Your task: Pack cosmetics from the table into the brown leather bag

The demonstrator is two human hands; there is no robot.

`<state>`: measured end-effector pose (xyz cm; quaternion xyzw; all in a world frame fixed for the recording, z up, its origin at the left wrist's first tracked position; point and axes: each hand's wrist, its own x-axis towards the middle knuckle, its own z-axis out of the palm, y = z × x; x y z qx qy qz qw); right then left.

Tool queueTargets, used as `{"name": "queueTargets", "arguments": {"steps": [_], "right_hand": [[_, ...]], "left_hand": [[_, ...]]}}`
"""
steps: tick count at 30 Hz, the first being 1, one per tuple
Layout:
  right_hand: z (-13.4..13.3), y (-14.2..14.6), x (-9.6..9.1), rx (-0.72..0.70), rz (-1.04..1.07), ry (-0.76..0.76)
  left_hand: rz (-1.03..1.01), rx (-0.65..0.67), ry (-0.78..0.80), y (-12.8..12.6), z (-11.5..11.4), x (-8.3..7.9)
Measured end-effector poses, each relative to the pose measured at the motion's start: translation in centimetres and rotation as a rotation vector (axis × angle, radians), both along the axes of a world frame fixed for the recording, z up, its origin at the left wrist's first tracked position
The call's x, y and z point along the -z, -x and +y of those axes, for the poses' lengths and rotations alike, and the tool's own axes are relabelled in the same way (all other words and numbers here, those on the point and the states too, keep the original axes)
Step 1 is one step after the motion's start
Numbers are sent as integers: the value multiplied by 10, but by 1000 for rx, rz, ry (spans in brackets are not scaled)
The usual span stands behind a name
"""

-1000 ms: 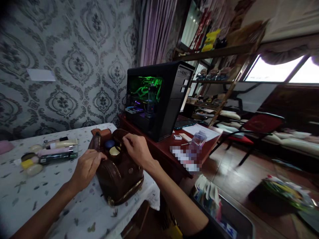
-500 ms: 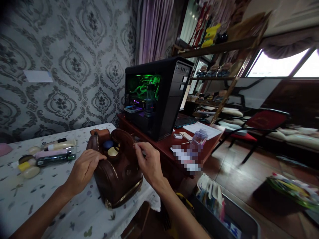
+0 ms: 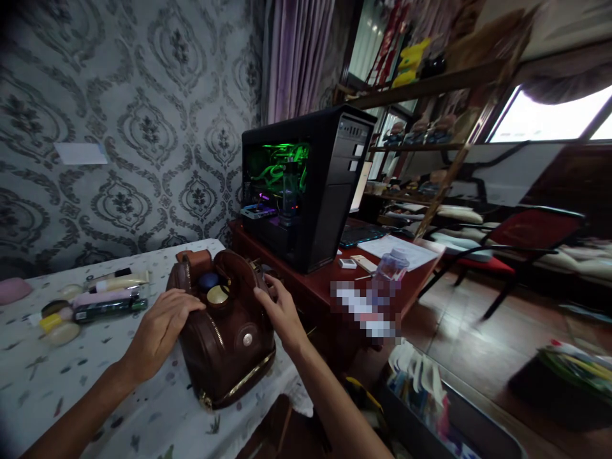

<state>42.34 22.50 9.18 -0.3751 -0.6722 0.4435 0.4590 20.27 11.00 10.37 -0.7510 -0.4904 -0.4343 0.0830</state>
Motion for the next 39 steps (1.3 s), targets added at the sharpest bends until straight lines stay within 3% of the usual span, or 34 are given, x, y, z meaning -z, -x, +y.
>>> {"name": "queueTargets", "arguments": {"steps": [13,19,23,28,32,39], "right_hand": [[-5,3,-3,47,-34,-60],[-7,-3,-10,-3,-35,-125],[-13,-4,-16,64,-111,-292],[-27,6,-18,181,-263,-707],[-41,19,-18,151,-338,-970],[-60,36,-20,-44,-342,-1014]], "left_hand": [[1,15,-12,1,0,2],[60,-22,-42,5,0,6],[108,-56,-25,9,-6,10],[137,-108,-23,19,-21,26],[201,-160,70,36,-36,41],[416,-283,211,81,-59,72]]}}
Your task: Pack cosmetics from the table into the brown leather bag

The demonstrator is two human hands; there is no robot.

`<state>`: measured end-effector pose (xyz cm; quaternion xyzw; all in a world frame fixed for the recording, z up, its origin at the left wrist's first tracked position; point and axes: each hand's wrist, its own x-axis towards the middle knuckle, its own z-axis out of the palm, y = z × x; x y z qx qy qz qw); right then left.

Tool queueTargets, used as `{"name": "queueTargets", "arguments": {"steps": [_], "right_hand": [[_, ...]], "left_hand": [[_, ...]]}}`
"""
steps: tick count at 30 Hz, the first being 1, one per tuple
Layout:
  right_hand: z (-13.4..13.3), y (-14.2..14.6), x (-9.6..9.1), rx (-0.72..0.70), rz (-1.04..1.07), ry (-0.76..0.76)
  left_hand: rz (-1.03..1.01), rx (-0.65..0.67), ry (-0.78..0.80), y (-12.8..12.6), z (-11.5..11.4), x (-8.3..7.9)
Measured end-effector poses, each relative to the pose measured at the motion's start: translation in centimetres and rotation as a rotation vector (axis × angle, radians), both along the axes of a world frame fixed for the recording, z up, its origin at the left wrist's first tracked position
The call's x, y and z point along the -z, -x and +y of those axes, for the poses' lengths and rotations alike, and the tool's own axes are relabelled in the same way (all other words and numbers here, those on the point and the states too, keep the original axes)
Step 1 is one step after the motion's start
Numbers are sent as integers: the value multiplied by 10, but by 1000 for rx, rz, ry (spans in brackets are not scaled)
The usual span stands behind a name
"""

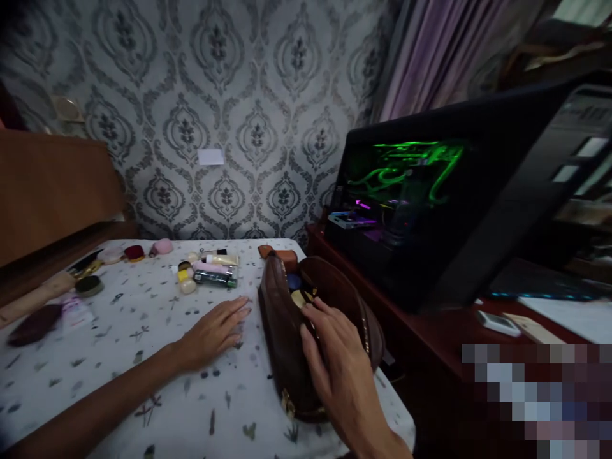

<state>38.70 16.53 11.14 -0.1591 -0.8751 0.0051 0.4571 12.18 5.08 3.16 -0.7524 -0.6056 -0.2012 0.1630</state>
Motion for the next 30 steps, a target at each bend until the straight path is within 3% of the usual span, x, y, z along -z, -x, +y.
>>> {"name": "queueTargets", "arguments": {"steps": [4,8,15,21,26,30], "right_hand": [[-7,8,-2,-19,57,5],[-19,19,-1,-75,107,-55],[-55,64,8,-359,23,-88],[-77,121,24,-521,-107,118],[-75,168,49,-499,-250,321],[-70,206,64,-435,-240,408]], "left_hand": [[72,-144,68,35,-11,16],[50,-351,34,72,-18,20],[-239,-621,-14,127,-24,21],[-349,-686,-49,146,-26,29],[-396,-629,-120,149,-28,26],[-465,-620,-165,154,-28,31]]}}
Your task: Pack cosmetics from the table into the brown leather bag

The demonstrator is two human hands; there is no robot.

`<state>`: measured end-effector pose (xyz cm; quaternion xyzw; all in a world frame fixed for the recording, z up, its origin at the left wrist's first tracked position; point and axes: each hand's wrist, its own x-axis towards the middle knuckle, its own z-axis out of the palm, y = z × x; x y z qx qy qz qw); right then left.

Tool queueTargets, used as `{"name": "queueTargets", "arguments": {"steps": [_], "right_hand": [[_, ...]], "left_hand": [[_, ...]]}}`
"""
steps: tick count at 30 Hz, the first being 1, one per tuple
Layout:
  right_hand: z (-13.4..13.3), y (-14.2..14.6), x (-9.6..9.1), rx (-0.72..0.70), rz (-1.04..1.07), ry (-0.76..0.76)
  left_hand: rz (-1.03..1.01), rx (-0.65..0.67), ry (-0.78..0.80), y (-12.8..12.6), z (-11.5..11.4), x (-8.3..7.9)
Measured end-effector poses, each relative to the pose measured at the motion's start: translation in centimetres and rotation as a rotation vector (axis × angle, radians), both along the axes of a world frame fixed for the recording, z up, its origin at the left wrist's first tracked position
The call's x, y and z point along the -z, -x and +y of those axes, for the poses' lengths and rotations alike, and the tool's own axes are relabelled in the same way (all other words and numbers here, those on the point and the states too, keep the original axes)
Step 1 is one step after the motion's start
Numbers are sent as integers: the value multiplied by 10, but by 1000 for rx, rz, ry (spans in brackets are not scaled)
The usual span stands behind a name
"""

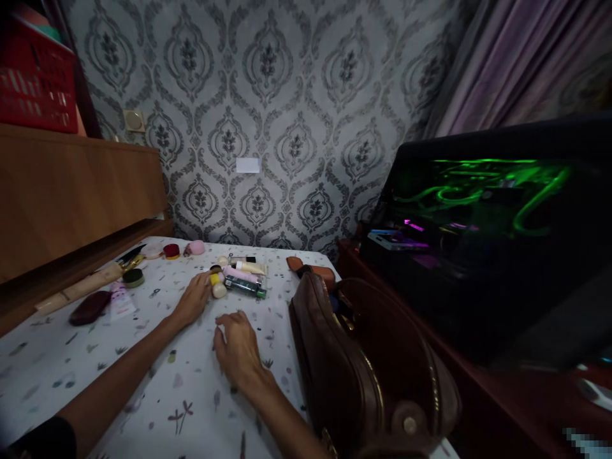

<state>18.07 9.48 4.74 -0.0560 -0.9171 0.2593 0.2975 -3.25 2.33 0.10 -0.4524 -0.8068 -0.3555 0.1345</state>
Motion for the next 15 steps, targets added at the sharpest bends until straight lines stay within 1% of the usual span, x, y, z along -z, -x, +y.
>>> {"name": "queueTargets", "arguments": {"steps": [3,5,8,10,12,15], "right_hand": [[2,25,12,37,22,69],[4,37,25,62,65,116],[9,46,46,77,134,160],[12,47,55,66,155,187],[14,46,59,63,166,208],[14,44,59,64,167,208]], "left_hand": [[-43,-3,-28,5,2,5],[-64,2,-42,7,2,6],[-90,-16,-67,10,-1,2],[-107,-45,-77,10,-3,0],[-123,-72,-69,9,-4,-2],[-143,-94,-20,4,-2,-2]]}}
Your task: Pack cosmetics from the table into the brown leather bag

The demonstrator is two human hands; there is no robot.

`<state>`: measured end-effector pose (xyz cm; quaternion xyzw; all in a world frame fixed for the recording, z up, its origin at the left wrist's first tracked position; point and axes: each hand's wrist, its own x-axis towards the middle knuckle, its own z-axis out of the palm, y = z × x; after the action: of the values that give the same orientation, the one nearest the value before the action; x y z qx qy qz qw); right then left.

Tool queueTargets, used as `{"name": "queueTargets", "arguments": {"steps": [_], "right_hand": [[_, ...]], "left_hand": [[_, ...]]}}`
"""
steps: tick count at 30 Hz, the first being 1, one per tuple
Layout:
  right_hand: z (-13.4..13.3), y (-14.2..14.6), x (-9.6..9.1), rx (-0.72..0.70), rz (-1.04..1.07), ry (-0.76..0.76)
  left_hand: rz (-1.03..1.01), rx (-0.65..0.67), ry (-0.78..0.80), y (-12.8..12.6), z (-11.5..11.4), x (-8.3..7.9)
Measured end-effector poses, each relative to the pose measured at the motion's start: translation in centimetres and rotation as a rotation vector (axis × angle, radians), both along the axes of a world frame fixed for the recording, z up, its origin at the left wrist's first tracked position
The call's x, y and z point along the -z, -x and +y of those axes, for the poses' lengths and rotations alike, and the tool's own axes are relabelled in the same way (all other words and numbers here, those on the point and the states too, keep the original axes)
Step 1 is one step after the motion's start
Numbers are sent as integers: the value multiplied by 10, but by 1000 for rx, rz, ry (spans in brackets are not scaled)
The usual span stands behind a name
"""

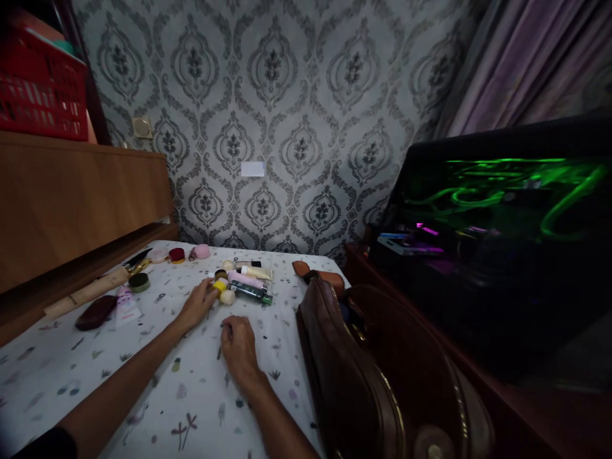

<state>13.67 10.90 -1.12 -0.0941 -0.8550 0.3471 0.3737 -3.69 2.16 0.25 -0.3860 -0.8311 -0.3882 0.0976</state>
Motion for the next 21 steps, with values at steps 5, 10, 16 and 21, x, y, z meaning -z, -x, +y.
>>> {"name": "queueTargets", "arguments": {"steps": [5,10,16,21], "right_hand": [[-3,-2,-4,-7,-17,-27],[-3,-2,-4,2,-12,-21],[-3,-2,-3,-35,-8,-47],[-3,-3,-4,-58,-22,-60]], "left_hand": [[-3,-1,95,-7,3,-1],[-15,-33,162,-2,6,-10],[-53,-124,172,4,17,-15],[-115,-152,83,6,20,-9]]}}
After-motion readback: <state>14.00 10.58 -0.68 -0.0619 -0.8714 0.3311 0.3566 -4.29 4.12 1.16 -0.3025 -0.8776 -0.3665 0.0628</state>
